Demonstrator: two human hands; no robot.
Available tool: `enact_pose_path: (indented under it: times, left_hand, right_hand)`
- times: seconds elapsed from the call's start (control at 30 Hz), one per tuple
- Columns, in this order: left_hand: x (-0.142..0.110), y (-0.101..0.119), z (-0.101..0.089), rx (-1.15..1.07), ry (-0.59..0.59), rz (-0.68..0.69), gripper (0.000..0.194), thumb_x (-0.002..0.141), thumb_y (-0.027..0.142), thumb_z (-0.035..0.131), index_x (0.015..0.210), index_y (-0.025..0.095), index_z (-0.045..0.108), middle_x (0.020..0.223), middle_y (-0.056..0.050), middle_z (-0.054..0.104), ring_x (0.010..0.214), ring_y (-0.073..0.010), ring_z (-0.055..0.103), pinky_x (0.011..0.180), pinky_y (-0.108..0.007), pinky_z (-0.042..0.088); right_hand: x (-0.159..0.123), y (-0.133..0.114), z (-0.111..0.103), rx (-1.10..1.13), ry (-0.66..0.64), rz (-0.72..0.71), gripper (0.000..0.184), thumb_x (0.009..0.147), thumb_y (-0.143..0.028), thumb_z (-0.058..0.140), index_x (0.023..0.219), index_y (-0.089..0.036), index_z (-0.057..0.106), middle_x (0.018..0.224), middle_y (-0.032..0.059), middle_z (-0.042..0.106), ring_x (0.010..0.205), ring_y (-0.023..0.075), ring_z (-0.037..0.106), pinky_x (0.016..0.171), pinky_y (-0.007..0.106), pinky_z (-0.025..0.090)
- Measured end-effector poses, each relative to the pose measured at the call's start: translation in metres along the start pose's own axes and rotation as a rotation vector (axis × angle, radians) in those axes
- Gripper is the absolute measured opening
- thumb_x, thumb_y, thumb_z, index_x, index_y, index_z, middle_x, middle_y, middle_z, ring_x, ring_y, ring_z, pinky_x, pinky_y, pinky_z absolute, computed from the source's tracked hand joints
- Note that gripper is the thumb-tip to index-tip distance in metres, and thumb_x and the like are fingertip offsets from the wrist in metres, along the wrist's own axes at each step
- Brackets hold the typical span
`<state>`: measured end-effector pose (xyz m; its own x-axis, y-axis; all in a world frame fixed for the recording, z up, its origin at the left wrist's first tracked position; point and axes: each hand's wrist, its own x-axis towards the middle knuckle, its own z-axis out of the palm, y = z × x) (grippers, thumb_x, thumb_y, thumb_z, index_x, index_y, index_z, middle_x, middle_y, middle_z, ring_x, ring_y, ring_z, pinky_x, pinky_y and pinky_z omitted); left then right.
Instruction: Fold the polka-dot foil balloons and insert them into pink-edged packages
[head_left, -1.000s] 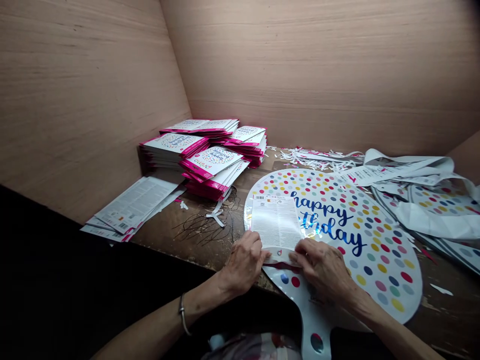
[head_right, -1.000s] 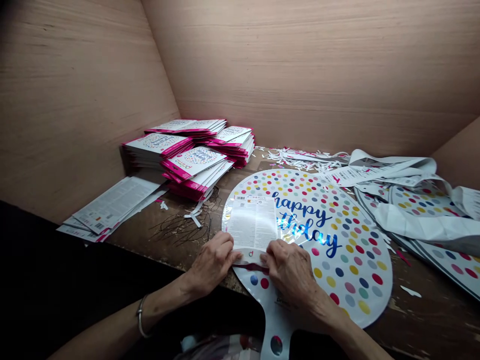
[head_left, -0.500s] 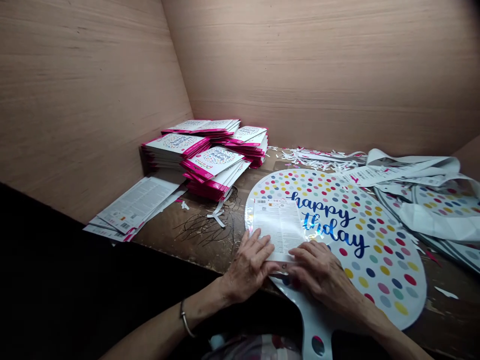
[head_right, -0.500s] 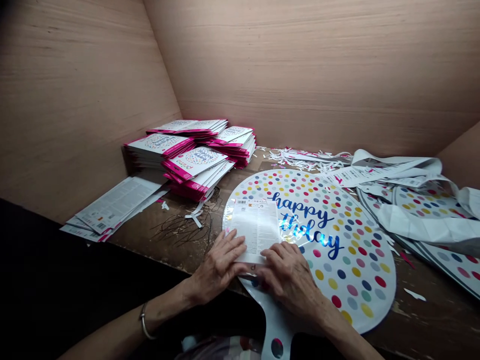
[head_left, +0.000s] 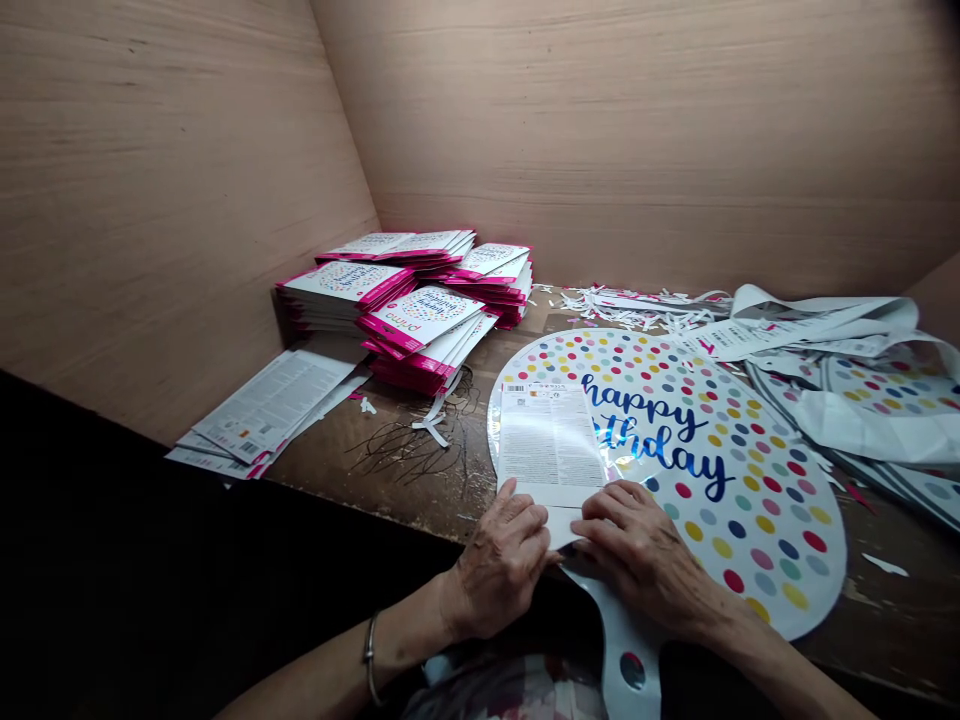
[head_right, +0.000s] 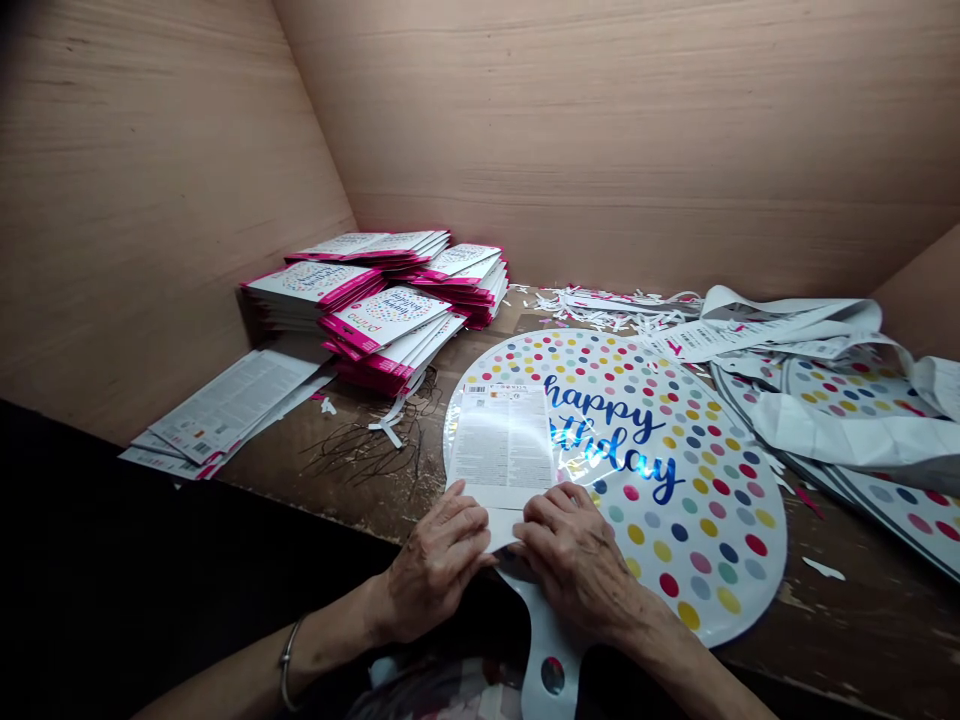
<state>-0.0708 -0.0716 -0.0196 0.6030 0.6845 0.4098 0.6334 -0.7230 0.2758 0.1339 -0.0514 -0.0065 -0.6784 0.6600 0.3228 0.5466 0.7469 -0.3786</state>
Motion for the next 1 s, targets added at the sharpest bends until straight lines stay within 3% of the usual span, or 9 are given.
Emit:
enact_pose_path:
  times: [0.1,0.17,0.23,0.3,0.47,0.57,0.73,0.9,1.0]
  left_hand:
    - [0.011,-0.002,0.004,0.07,0.031,-0.157,0.028,0.09,0.015,0.039,0.064,0.014,0.051,0.071,-0.005,0.054,0.073,-0.0181,0.051,0.075,-0.038,0.049]
    - [0.021,-0.006,0.005,0.174,-0.019,-0.282,0.022,0.088,0.019,0.046,0.067,0.014,0.052,0.073,-0.006,0.055,0.072,-0.0206,0.052,0.064,-0.036,0.049]
    - [0.031,-0.01,0.005,0.253,-0.08,-0.368,0.015,0.083,0.025,0.058,0.074,0.012,0.054,0.083,-0.009,0.058,0.078,-0.0244,0.054,0.067,-0.04,0.049]
    - [0.036,-0.013,0.005,0.274,-0.115,-0.386,0.019,0.078,0.027,0.065,0.083,0.011,0.056,0.101,-0.013,0.059,0.093,-0.0295,0.055,0.078,-0.047,0.047]
    - [0.019,-0.013,0.004,0.204,-0.154,-0.278,0.016,0.086,0.025,0.056,0.097,0.014,0.055,0.125,-0.013,0.052,0.123,-0.0318,0.041,0.098,-0.056,0.032]
    - [-0.01,-0.008,0.001,0.192,-0.135,-0.115,0.033,0.085,0.038,0.055,0.105,0.011,0.054,0.13,-0.018,0.048,0.127,-0.0352,0.035,0.101,-0.056,0.03]
    - [-0.04,-0.001,-0.016,0.287,0.048,0.151,0.029,0.09,0.014,0.035,0.11,0.011,0.056,0.118,-0.013,0.058,0.12,-0.0327,0.044,0.098,-0.052,0.03]
    - [-0.007,0.007,-0.056,0.255,0.141,0.204,0.026,0.086,0.019,0.035,0.094,0.011,0.058,0.09,-0.013,0.065,0.083,-0.0254,0.058,0.071,-0.041,0.04]
    - [0.028,0.014,-0.083,0.188,0.191,0.245,0.024,0.082,0.023,0.035,0.073,0.012,0.055,0.06,-0.007,0.056,0.055,-0.0172,0.048,0.056,-0.034,0.034]
  right_hand:
    - [0.003,0.003,0.007,-0.055,0.025,0.172,0.029,0.091,-0.019,0.037,0.068,-0.019,0.055,0.07,0.0029,0.056,0.069,0.0165,0.049,0.072,0.034,0.034]
    - [0.007,0.004,0.014,-0.151,0.063,0.298,0.02,0.089,-0.019,0.043,0.076,-0.018,0.057,0.069,0.0037,0.056,0.069,0.0182,0.05,0.07,0.034,0.034]
    - [0.011,0.004,0.018,-0.259,0.096,0.359,0.011,0.086,-0.018,0.048,0.09,-0.017,0.059,0.08,0.0074,0.059,0.077,0.0219,0.051,0.071,0.036,0.034]
    - [0.014,0.003,0.019,-0.306,0.088,0.318,0.016,0.084,-0.015,0.05,0.097,-0.019,0.059,0.091,0.0093,0.059,0.084,0.0242,0.05,0.073,0.037,0.034]
    - [0.011,-0.009,0.012,-0.146,-0.003,0.146,0.018,0.085,-0.011,0.046,0.092,-0.019,0.06,0.087,0.0061,0.058,0.081,0.021,0.049,0.079,0.037,0.038]
    - [0.001,-0.019,0.014,-0.138,0.04,0.088,0.015,0.087,-0.02,0.048,0.095,-0.016,0.06,0.087,0.0075,0.059,0.083,0.0227,0.051,0.085,0.042,0.038]
    - [-0.011,-0.03,0.024,-0.212,0.212,-0.152,0.023,0.089,-0.015,0.04,0.097,-0.013,0.062,0.085,0.0068,0.064,0.08,0.0217,0.056,0.085,0.042,0.041]
    - [-0.002,-0.029,-0.01,-0.508,0.348,-0.436,0.039,0.085,-0.003,0.027,0.1,-0.013,0.062,0.086,0.007,0.069,0.083,0.0207,0.062,0.084,0.038,0.043]
    - [0.01,-0.024,-0.046,-0.573,0.363,-0.464,0.036,0.085,-0.006,0.032,0.107,-0.01,0.06,0.093,0.0108,0.069,0.089,0.0232,0.063,0.084,0.039,0.044]
